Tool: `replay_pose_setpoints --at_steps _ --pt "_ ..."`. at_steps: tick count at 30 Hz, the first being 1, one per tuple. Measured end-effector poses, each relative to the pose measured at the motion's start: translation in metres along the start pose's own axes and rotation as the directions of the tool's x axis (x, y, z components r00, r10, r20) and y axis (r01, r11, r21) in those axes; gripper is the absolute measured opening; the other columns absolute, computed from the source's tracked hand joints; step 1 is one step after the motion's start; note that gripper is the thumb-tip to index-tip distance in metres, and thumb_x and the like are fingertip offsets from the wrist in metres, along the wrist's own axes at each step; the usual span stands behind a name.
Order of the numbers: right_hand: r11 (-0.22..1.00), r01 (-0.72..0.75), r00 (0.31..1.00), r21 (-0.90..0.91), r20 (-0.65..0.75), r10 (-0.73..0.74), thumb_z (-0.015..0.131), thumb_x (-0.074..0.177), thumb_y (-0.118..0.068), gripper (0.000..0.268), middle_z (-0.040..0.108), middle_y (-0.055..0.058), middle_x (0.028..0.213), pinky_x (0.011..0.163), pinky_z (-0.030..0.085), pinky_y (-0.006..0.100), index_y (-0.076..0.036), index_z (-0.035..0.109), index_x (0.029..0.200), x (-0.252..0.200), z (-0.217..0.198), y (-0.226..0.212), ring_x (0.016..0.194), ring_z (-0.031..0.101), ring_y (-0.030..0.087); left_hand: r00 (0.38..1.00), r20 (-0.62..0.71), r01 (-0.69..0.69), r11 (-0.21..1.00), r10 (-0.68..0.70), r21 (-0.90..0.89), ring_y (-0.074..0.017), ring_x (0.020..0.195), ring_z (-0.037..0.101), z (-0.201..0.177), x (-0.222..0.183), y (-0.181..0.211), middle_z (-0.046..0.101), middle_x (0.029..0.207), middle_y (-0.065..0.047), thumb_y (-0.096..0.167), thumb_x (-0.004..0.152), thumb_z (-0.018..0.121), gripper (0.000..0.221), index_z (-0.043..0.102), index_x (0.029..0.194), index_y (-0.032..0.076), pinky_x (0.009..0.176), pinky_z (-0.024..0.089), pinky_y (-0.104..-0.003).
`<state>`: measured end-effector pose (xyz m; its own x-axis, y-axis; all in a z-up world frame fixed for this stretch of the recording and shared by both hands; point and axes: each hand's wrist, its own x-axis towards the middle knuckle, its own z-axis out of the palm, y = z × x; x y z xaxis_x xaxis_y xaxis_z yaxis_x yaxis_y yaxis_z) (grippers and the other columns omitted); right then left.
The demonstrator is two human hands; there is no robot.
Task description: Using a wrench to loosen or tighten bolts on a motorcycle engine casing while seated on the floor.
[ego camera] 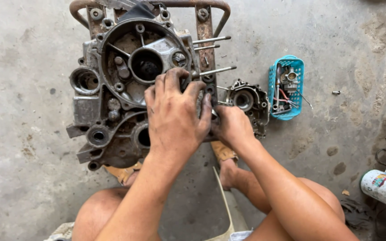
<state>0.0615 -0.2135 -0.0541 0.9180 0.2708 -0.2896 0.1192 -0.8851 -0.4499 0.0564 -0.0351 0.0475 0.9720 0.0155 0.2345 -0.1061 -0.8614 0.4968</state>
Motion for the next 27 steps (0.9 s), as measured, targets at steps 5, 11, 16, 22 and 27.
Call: replay_pose_setpoints --at_steps 5,11,16,22,27 --pt "0.992 -0.055 0.997 -0.112 0.044 0.061 0.062 0.080 -0.022 0.020 0.072 0.022 0.086 0.066 0.052 0.059 -0.006 0.071 0.089 0.003 0.009 0.024 0.076 0.066 0.049 0.987 -0.026 -0.156 0.987 0.157 0.036 -0.0317 0.114 0.056 0.017 -0.007 0.008 0.066 0.123 -0.018 0.023 0.092 0.075 0.022 0.078 0.107 0.007 0.096 0.042 -0.051" --pt "0.975 -0.120 0.985 -0.188 0.101 0.141 0.062 0.082 -0.022 0.021 0.073 0.022 0.089 0.068 0.054 0.060 -0.008 0.073 0.092 0.001 -0.011 0.011 0.078 0.068 0.049 0.979 0.021 -0.201 0.979 0.202 -0.045 -0.0294 0.114 0.059 0.016 -0.005 0.009 0.071 0.120 -0.013 0.017 0.087 0.078 0.024 0.076 0.109 0.008 0.098 0.044 -0.049" --pt "0.987 0.077 0.997 -0.145 -0.015 -0.080 0.064 0.083 -0.020 0.020 0.072 0.017 0.092 0.061 0.052 0.058 -0.010 0.072 0.097 -0.003 0.009 0.006 0.072 0.067 0.046 0.986 -0.086 -0.154 0.981 0.144 -0.122 -0.0310 0.113 0.055 -0.006 0.003 0.009 0.064 0.124 -0.011 0.010 0.082 0.074 0.027 0.077 0.109 0.006 0.099 0.039 -0.047" --pt "0.975 0.120 0.993 -0.187 0.003 -0.122 0.061 0.084 -0.016 0.021 0.070 0.014 0.099 0.061 0.053 0.057 -0.007 0.071 0.099 0.002 0.015 0.009 0.072 0.067 0.045 0.989 -0.077 -0.134 0.979 0.123 -0.155 -0.0316 0.112 0.056 -0.007 0.006 0.005 0.065 0.121 -0.010 0.011 0.080 0.073 0.027 0.074 0.108 0.007 0.099 0.040 -0.047" --pt "0.960 0.165 0.986 -0.225 0.057 -0.156 0.064 0.080 -0.019 0.017 0.071 0.015 0.088 0.060 0.052 0.055 -0.008 0.071 0.090 0.005 0.013 0.008 0.071 0.067 0.044 0.992 -0.062 -0.114 0.980 0.105 -0.164 -0.0286 0.108 0.057 -0.008 0.007 0.002 0.066 0.116 -0.007 0.008 0.082 0.074 0.023 0.075 0.105 0.008 0.098 0.040 -0.046"
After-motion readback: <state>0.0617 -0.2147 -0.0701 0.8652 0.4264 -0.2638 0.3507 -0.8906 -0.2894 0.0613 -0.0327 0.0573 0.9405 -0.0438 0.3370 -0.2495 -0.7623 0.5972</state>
